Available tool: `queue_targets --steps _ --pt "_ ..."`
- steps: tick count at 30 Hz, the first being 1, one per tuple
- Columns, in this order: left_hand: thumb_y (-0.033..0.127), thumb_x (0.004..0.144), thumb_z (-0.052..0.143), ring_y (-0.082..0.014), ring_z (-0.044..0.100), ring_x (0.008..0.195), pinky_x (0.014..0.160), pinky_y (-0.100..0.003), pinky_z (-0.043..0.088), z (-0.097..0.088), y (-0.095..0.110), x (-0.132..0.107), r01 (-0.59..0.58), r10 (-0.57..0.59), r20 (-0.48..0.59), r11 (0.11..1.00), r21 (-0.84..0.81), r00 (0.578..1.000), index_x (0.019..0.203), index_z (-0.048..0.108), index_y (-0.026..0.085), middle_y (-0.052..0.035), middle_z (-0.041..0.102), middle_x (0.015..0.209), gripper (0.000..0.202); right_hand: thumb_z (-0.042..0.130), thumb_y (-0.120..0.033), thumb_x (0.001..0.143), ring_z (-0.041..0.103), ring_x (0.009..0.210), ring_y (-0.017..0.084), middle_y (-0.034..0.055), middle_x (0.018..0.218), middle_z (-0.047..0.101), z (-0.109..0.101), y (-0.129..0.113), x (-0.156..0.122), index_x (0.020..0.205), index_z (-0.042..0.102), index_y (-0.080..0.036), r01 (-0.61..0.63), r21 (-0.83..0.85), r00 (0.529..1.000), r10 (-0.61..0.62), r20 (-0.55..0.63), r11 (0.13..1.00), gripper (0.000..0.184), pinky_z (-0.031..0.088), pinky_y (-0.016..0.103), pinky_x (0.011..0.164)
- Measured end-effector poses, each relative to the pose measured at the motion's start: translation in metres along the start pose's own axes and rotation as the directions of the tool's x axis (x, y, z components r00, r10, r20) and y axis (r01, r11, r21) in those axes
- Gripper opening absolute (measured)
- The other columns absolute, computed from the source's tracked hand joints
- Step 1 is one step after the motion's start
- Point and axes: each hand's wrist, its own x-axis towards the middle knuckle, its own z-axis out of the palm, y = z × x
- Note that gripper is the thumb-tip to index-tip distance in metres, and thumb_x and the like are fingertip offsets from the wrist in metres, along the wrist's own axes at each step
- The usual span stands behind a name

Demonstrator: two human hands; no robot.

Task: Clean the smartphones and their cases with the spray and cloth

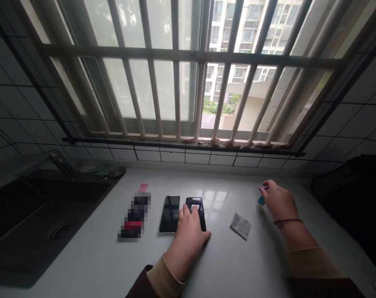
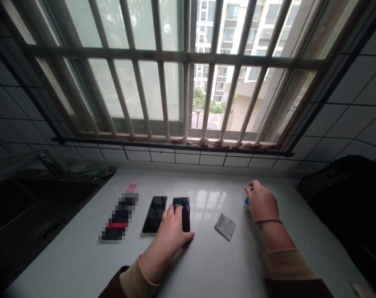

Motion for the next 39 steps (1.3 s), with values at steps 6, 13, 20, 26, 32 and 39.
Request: queue_targets --steps 6,13,20,26,32,39 --pt "0.029 0.062 0.089 -0.0463 0.025 0.156 0.123 -0.05 0.027 -0.002 0.0 -0.003 0.001 -0.001 0.016 0.999 -0.033 1.0 0.146 0.054 0.013 -0.0278 0.028 0.169 0.092 0.068 -0.037 0.096 0.075 0.08 0.024 0.0078 0.096 0.081 -0.011 -0.104 0.002 0.112 0.066 -0.022 0.308 0.342 0.951 -0.296 -0.087 0.888 0.022 0.048 0.03 0.07" --pt "0.03 0.062 0.089 -0.0498 0.025 0.154 0.122 -0.055 0.027 -0.005 0.0 -0.006 0.014 -0.013 0.061 0.999 -0.031 0.998 0.149 0.052 0.012 -0.0292 0.024 0.17 0.096 0.073 -0.034 0.096 0.074 0.092 0.021 0.0044 0.102 0.081 0.022 -0.233 -0.005 0.118 0.064 -0.024 0.497 0.45 0.828 -0.56 0.01 0.742 0.026 0.049 0.028 0.079" --pt "0.033 0.062 0.088 -0.0488 0.031 0.15 0.12 -0.057 0.031 -0.007 -0.004 -0.008 -0.009 0.01 0.051 0.999 -0.038 0.999 0.142 0.057 0.016 -0.0259 0.03 0.168 0.088 0.076 -0.034 0.096 0.075 0.096 0.023 0.0075 0.103 0.081 0.059 -0.301 0.0 0.124 0.064 -0.022 0.525 0.479 0.774 -0.629 0.075 0.704 0.033 0.049 0.029 0.079" --pt "0.039 0.07 0.087 -0.0489 0.03 0.151 0.12 -0.06 0.03 0.0 -0.01 -0.006 -0.014 0.016 0.035 0.999 -0.041 0.999 0.15 0.052 0.016 -0.0269 0.028 0.169 0.09 0.078 -0.035 0.095 0.072 0.104 0.026 0.0109 0.107 0.079 0.076 -0.316 -0.002 0.14 0.054 -0.022 0.531 0.477 0.759 -0.643 0.101 0.701 0.053 0.049 0.031 0.085" --pt "0.04 0.071 0.087 -0.0473 0.032 0.151 0.12 -0.06 0.029 0.001 -0.011 -0.006 -0.009 0.01 0.037 0.999 -0.036 0.999 0.151 0.053 0.018 -0.0265 0.029 0.168 0.09 0.079 -0.039 0.092 0.072 0.11 0.026 0.0119 0.122 0.075 0.079 -0.314 -0.011 0.154 0.039 -0.022 0.518 0.484 0.769 -0.631 0.098 0.706 0.076 0.051 0.033 0.089" --pt "0.039 0.069 0.089 -0.0478 0.03 0.152 0.12 -0.06 0.03 -0.008 -0.006 -0.009 -0.009 0.012 0.055 0.999 -0.04 0.998 0.151 0.052 0.016 -0.0287 0.028 0.168 0.093 0.074 -0.04 0.095 0.069 0.118 0.03 0.0182 0.138 0.066 0.08 -0.308 -0.013 0.154 0.038 -0.018 0.512 0.464 0.798 -0.6 0.054 0.723 0.073 0.053 0.036 0.091"
